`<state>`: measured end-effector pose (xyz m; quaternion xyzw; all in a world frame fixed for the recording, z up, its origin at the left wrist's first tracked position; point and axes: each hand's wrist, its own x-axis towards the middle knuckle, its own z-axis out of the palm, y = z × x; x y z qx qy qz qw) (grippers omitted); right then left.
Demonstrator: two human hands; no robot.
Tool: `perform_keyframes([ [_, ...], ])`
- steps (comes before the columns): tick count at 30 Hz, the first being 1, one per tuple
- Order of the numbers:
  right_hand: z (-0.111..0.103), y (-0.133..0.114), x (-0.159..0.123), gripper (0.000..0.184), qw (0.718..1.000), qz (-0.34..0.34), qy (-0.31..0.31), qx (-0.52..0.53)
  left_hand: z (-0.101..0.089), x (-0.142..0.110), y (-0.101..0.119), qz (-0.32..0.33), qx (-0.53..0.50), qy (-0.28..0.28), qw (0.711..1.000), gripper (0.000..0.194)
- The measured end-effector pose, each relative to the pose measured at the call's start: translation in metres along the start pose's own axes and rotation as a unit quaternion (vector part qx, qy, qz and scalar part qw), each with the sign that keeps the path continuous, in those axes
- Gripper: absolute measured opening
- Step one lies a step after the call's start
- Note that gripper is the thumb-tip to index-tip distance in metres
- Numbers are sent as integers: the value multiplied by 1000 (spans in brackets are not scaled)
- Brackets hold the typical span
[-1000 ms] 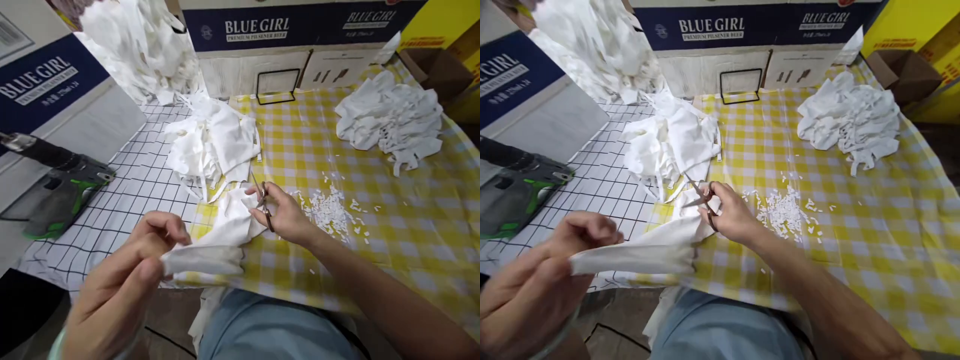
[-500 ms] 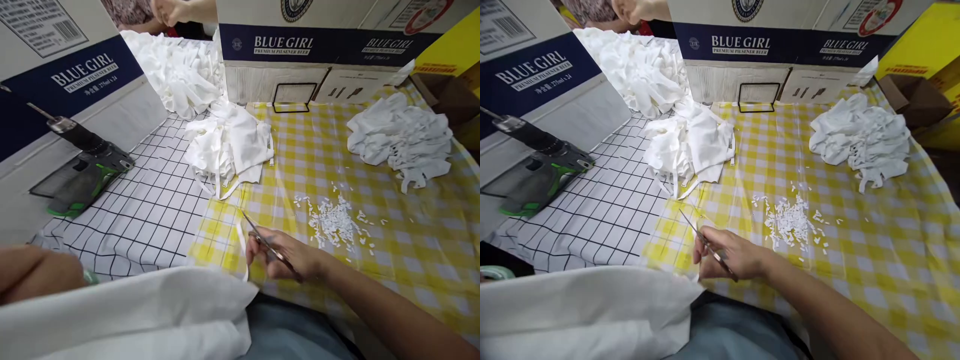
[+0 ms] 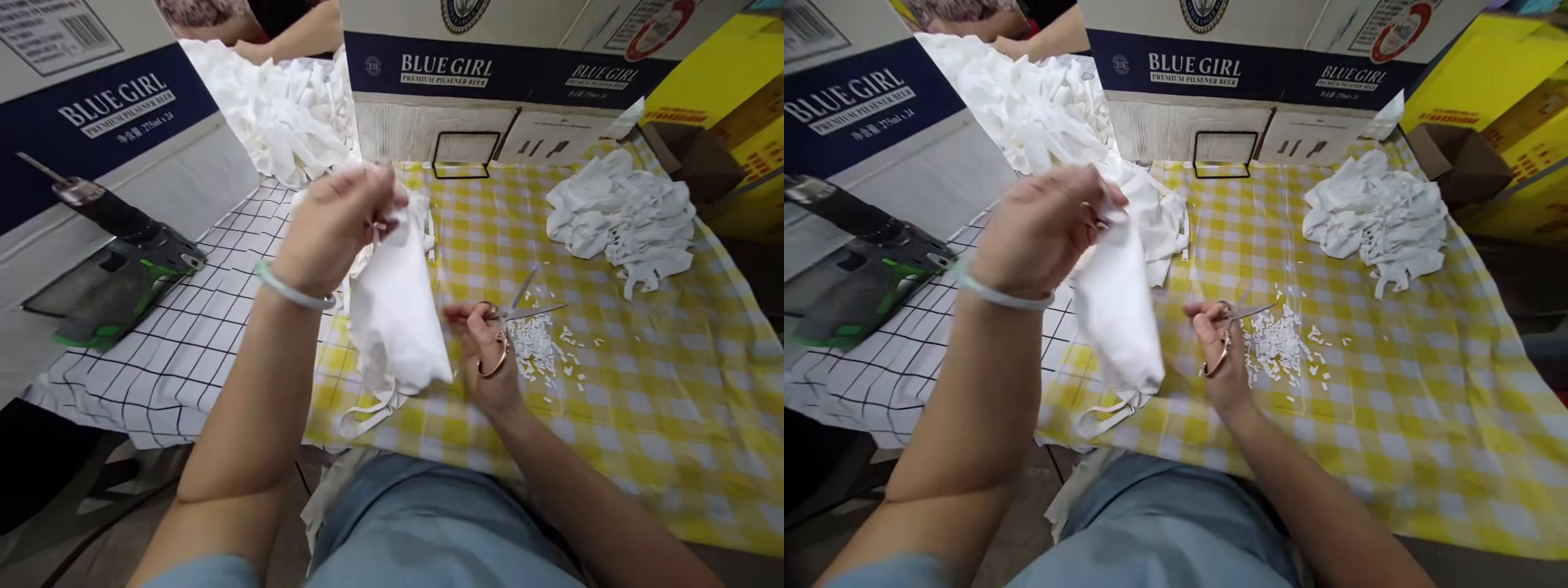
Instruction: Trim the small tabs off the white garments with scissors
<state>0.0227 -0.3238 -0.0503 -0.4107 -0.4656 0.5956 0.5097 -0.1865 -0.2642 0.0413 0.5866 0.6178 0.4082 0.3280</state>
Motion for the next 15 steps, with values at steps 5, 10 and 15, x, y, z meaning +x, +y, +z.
perform_keyframes([
  [5, -46, -3, 2, 23, 986, -65, 6, -152, 9, -48, -48, 8, 213, 119, 970, 14],
  [10, -34, 6, 1, 28, 985, 10, -64, -160, 47, -116, -61, -9, 212, -51, 976, 30],
  [15, -25, 13, 5, 29, 979, 32, -79, -186, 87, -112, -57, 21, 257, -62, 964, 20],
])
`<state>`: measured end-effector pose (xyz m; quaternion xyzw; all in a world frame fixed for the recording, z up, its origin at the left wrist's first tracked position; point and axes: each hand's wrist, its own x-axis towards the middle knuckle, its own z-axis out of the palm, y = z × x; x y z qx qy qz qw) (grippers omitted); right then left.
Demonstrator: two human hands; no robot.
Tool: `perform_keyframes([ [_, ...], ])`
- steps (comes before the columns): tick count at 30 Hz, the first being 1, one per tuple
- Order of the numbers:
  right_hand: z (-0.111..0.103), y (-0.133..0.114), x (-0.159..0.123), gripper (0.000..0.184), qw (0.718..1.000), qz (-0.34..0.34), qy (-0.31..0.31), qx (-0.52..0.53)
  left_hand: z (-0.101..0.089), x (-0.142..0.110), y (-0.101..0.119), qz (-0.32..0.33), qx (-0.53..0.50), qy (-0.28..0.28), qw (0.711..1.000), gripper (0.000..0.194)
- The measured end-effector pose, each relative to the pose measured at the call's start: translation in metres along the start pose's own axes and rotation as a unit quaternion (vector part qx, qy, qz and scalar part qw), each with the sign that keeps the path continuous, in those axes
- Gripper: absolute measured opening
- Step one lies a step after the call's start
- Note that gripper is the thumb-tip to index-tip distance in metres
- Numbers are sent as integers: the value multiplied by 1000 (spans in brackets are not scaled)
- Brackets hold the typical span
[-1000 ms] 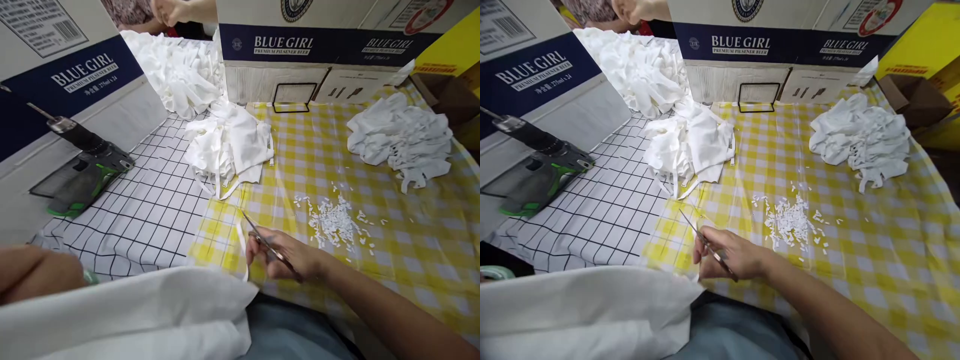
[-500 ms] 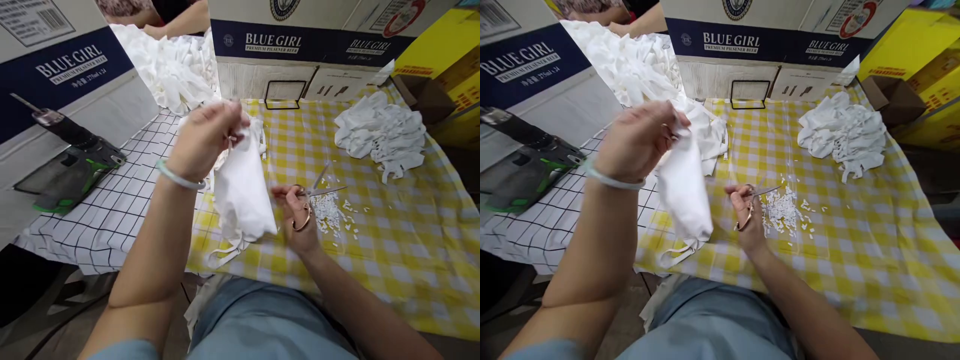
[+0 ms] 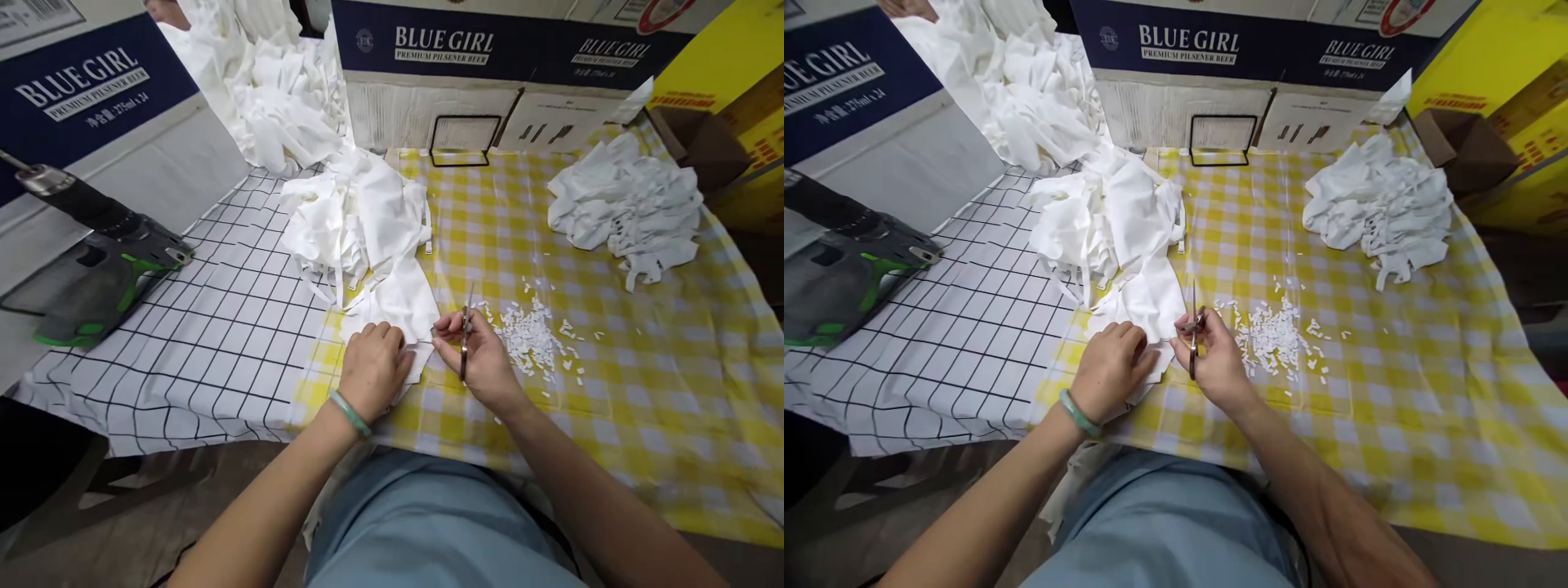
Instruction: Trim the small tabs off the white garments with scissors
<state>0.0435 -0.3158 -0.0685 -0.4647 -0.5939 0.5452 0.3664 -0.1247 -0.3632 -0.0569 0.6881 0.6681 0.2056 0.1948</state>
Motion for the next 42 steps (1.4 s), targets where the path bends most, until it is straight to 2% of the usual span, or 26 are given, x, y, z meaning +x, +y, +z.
perform_keyframes([
  [2, -1, 0, 1, 27, 999, -16, 10, -49, -4, 3, 4, 14, -40, 0, 999, 17],
  [4, -2, -3, 4, 26, 993, -52, -11, -108, -17, -1, 7, 5, -153, -9, 988, 15],
  [6, -3, -8, 14, 24, 986, -80, -65, -133, -35, -9, 7, -51, -308, -48, 949, 17],
  [8, -7, -14, 29, 19, 987, -79, -107, -93, -50, -17, 5, -123, -405, -80, 902, 23],
  [10, -11, -21, 44, 21, 993, -63, -95, -16, -60, -21, 0, -173, -433, -80, 881, 27],
  [12, -13, -28, 52, 26, 994, -68, -79, 31, -65, -22, -4, -195, -445, -77, 871, 27],
  [13, -12, -31, 51, 27, 992, -74, -100, 34, -65, -21, -6, -198, -456, -84, 863, 28],
  [15, -6, -36, 45, 27, 980, -71, -185, 15, -65, -19, -8, -194, -481, -104, 848, 27],
  [17, 1, -38, 38, 25, 965, -41, -258, 12, -66, -17, -9, -181, -477, -108, 853, 26],
  [18, 3, -40, 36, 23, 964, -23, -263, 25, -67, -16, -10, -174, -460, -102, 865, 24],
  [21, 2, -43, 46, 25, 972, 11, -220, 81, -71, -14, -15, -156, -394, -87, 902, 22],
  [23, -3, -47, 60, 27, 977, 17, -190, 94, -73, -15, -19, -157, -382, -99, 905, 24],
  [24, -5, -48, 67, 27, 981, 15, -170, 88, -74, -16, -21, -164, -393, -109, 898, 25],
  [26, -5, -49, 73, 25, 994, -4, -102, 43, -74, -18, -22, -184, -446, -124, 867, 26],
  [28, 0, -48, 67, 24, 998, -32, -44, -17, -71, -18, -21, -208, -523, -139, 815, 26],
  [29, 3, -46, 59, 24, 998, -46, -38, -34, -69, -17, -20, -217, -561, -147, 785, 26],
  [31, 9, -41, 37, 28, 994, -71, -72, -30, -66, -15, -17, -231, -620, -166, 731, 26],
  [33, 13, -37, 16, 31, 989, -93, -112, -5, -63, -12, -13, -234, -642, -185, 707, 26],
  [34, 14, -35, 9, 30, 987, -103, -121, -2, -63, -11, -10, -229, -635, -191, 713, 27],
  [35, 13, -35, 5, 29, 985, -112, -130, -8, -63, -10, -8, -216, -615, -194, 733, 27],
  [37, 9, -36, 9, 26, 976, -132, -168, -42, -67, -9, -1, -165, -539, -190, 804, 27],
  [39, 3, -40, 23, 23, 954, -154, -238, -100, -71, -11, 4, -105, -449, -163, 872, 25],
  [41, -2, -45, 38, 19, 934, -172, -279, -143, -72, -14, 8, -88, -403, -124, 902, 24],
  [42, -3, -48, 44, 17, 934, -180, -271, -147, -70, -17, 9, -104, -410, -116, 899, 25],
])
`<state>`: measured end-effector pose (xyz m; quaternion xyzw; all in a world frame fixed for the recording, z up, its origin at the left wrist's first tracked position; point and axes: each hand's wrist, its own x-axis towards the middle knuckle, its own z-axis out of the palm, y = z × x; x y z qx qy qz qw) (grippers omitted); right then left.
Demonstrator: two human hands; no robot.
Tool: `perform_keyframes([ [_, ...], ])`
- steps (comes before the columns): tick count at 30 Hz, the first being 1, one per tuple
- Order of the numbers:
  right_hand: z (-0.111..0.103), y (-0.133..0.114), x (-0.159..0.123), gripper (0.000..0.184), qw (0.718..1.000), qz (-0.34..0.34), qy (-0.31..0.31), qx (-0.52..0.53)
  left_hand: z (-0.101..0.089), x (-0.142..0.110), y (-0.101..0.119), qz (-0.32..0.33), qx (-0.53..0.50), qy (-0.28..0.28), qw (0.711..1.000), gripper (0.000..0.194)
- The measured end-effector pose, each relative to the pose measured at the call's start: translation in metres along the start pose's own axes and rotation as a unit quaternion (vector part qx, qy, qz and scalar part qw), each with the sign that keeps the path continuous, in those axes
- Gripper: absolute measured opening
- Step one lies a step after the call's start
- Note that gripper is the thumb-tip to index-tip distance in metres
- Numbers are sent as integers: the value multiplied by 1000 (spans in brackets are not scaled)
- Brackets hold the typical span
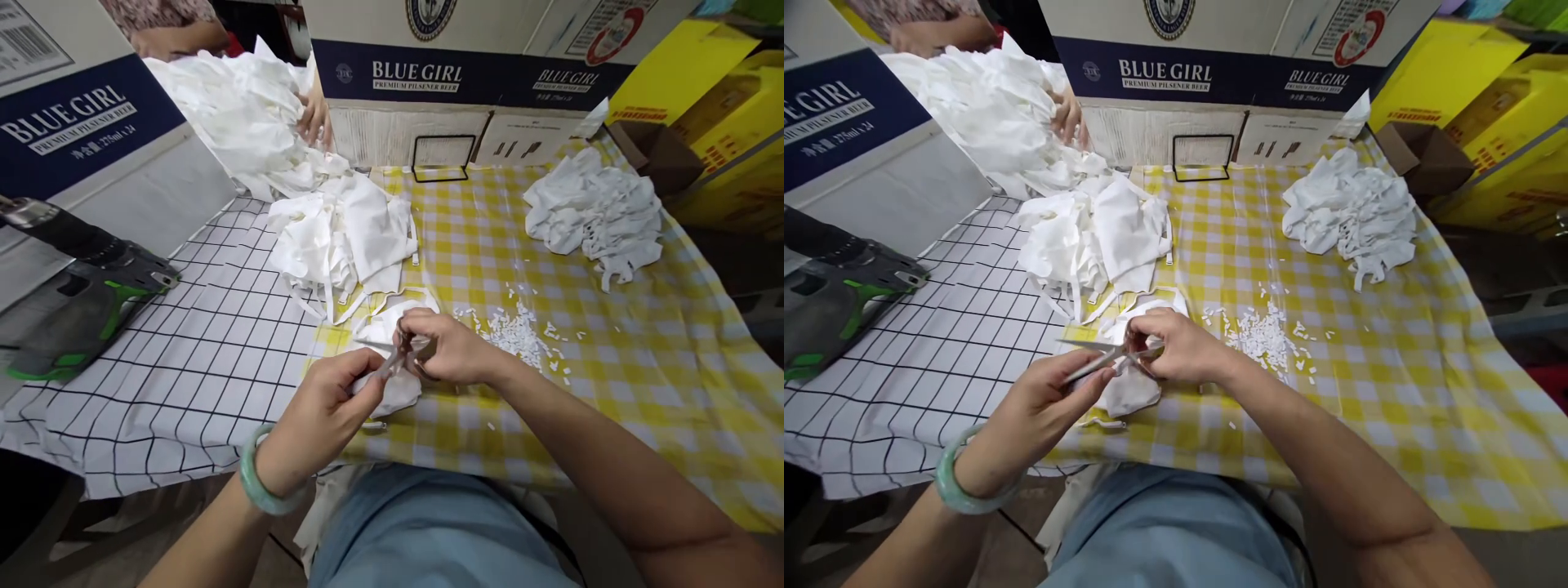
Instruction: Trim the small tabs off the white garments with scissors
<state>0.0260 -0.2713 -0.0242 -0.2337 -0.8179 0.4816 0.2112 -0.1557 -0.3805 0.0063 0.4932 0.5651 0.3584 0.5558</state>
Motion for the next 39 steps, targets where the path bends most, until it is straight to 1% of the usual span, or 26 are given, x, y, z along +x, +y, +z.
perform_keyframes([
  [1, -3, 0, 4, 16, 1000, -7, 29, 1, 3, -1, -2, -28, -34, -2, 999, 26],
  [2, -4, 0, 7, 16, 997, -16, 70, 8, 6, -1, -5, -65, -92, -22, 993, 28],
  [3, -4, -1, 8, 16, 993, -27, 111, 18, 9, -1, -8, -103, -168, -57, 979, 32],
  [4, -3, -2, 9, 16, 989, -40, 143, 26, 13, 1, -11, -133, -253, -99, 953, 38],
  [5, -1, -3, 8, 16, 984, -52, 165, 31, 16, 4, -13, -153, -334, -136, 920, 43],
  [6, 1, -4, 7, 17, 982, -60, 177, 34, 20, 8, -14, -160, -403, -160, 887, 46],
  [7, 2, -4, 5, 18, 980, -63, 183, 35, 22, 12, -14, -157, -453, -168, 861, 44],
  [8, 3, -4, 3, 19, 980, -60, 188, 35, 24, 16, -13, -149, -481, -163, 849, 39],
  [9, 3, -2, 1, 19, 980, -55, 190, 38, 26, 19, -12, -140, -489, -152, 848, 32],
  [10, 3, -1, -2, 19, 979, -48, 192, 44, 27, 21, -11, -130, -482, -139, 855, 24],
  [12, -1, 4, -7, 17, 978, -31, 198, 63, 28, 24, -10, -105, -439, -111, 886, 17],
  [15, -3, 10, -14, 11, 974, 12, 208, 87, 28, 21, -9, -53, -331, -69, 940, 20],
  [17, 3, 11, -17, 12, 969, 53, 211, 120, 28, 18, -8, 8, -227, -35, 973, 23],
  [18, 10, 11, -18, 15, 963, 77, 211, 150, 27, 17, -6, 50, -169, -10, 984, 23],
  [20, 29, 8, -16, 25, 941, 121, 210, 235, 27, 17, -2, 140, -69, 57, 986, 21],
  [22, 50, 2, -14, 34, 913, 147, 205, 320, 26, 19, 1, 199, -47, 97, 974, 20],
  [24, 66, -4, -12, 38, 894, 153, 183, 380, 25, 23, 1, 199, -112, 98, 969, 23],
  [26, 69, -9, -13, 39, 899, 154, 140, 386, 24, 25, -1, 168, -193, 95, 962, 26],
  [27, 66, -10, -16, 39, 913, 152, 121, 359, 23, 27, -3, 154, -214, 101, 959, 27],
  [28, 59, -11, -21, 38, 934, 145, 108, 308, 24, 28, -5, 146, -220, 109, 958, 27],
  [30, 39, -11, -35, 39, 974, 123, 115, 155, 29, 30, -9, 138, -201, 114, 963, 27],
  [31, 28, -11, -43, 40, 983, 113, 124, 73, 33, 31, -11, 134, -189, 109, 967, 27],
  [33, 8, -10, -61, 45, 984, 106, 132, -53, 46, 34, -15, 118, -183, 81, 973, 29],
  [34, 1, -9, -69, 47, 981, 111, 129, -91, 54, 36, -17, 106, -186, 63, 975, 30],
  [36, -8, -8, -86, 49, 975, 132, 115, -135, 71, 41, -21, 87, -195, 28, 977, 31],
  [39, -11, -3, -104, 48, 967, 166, 103, -164, 91, 49, -25, 80, -195, -9, 978, 31],
])
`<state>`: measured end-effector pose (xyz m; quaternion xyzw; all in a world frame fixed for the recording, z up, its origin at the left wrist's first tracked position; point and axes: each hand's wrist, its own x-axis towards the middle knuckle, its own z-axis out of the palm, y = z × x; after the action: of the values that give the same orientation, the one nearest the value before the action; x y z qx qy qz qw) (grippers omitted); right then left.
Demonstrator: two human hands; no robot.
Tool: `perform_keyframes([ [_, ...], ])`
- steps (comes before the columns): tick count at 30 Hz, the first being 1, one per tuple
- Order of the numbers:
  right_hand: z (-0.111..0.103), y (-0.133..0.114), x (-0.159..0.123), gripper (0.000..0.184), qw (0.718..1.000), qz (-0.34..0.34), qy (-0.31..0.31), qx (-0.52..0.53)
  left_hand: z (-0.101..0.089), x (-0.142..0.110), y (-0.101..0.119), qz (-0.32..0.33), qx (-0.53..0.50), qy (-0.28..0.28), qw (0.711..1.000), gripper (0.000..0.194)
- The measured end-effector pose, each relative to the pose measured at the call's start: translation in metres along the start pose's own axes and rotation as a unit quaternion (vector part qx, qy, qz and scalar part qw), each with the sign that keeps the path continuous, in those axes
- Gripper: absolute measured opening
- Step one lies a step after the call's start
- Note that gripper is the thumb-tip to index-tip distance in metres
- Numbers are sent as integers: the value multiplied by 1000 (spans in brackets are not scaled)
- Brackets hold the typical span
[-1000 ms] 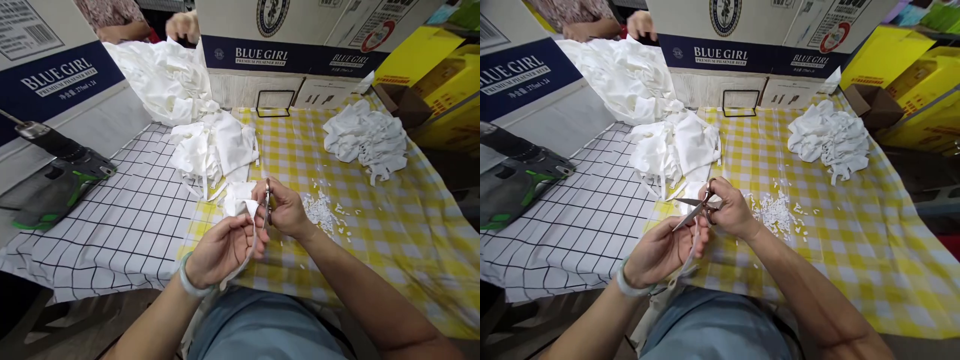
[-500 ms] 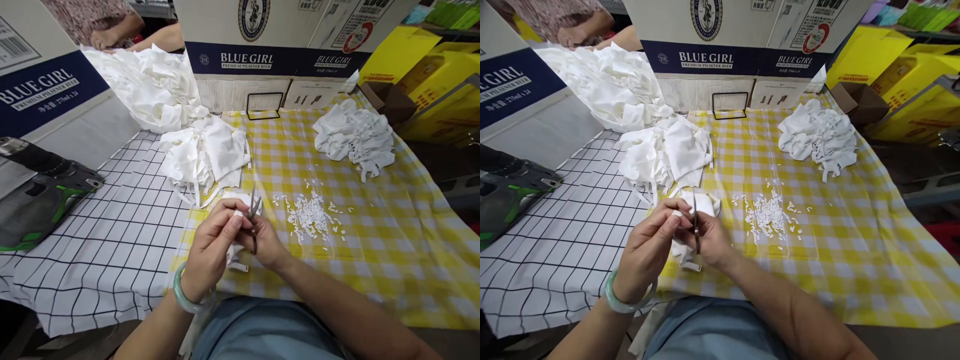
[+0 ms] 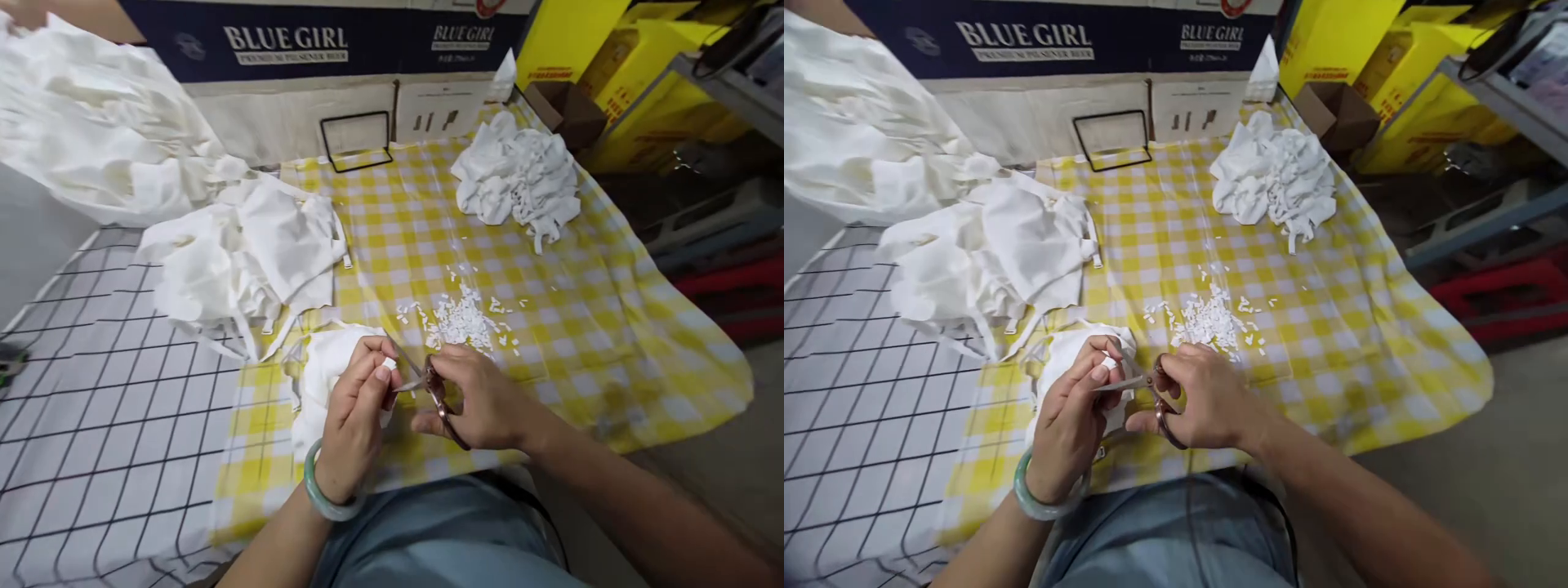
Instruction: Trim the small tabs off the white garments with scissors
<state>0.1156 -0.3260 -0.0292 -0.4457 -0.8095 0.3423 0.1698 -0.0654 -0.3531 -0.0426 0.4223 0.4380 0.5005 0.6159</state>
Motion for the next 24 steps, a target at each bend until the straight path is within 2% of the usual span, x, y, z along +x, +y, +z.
perform_keyframes([
  [4, 0, 13, -11, 49, 999, 24, 1, -23, 11, 7, -10, -1, 20, -36, 999, 31],
  [11, -2, 23, -12, 48, 999, 38, -7, -21, 15, 10, -15, -9, 72, -64, 995, 32],
  [24, 1, 26, -14, 44, 1000, 22, 13, -11, 16, 9, -15, 6, 100, -74, 992, 31],
])
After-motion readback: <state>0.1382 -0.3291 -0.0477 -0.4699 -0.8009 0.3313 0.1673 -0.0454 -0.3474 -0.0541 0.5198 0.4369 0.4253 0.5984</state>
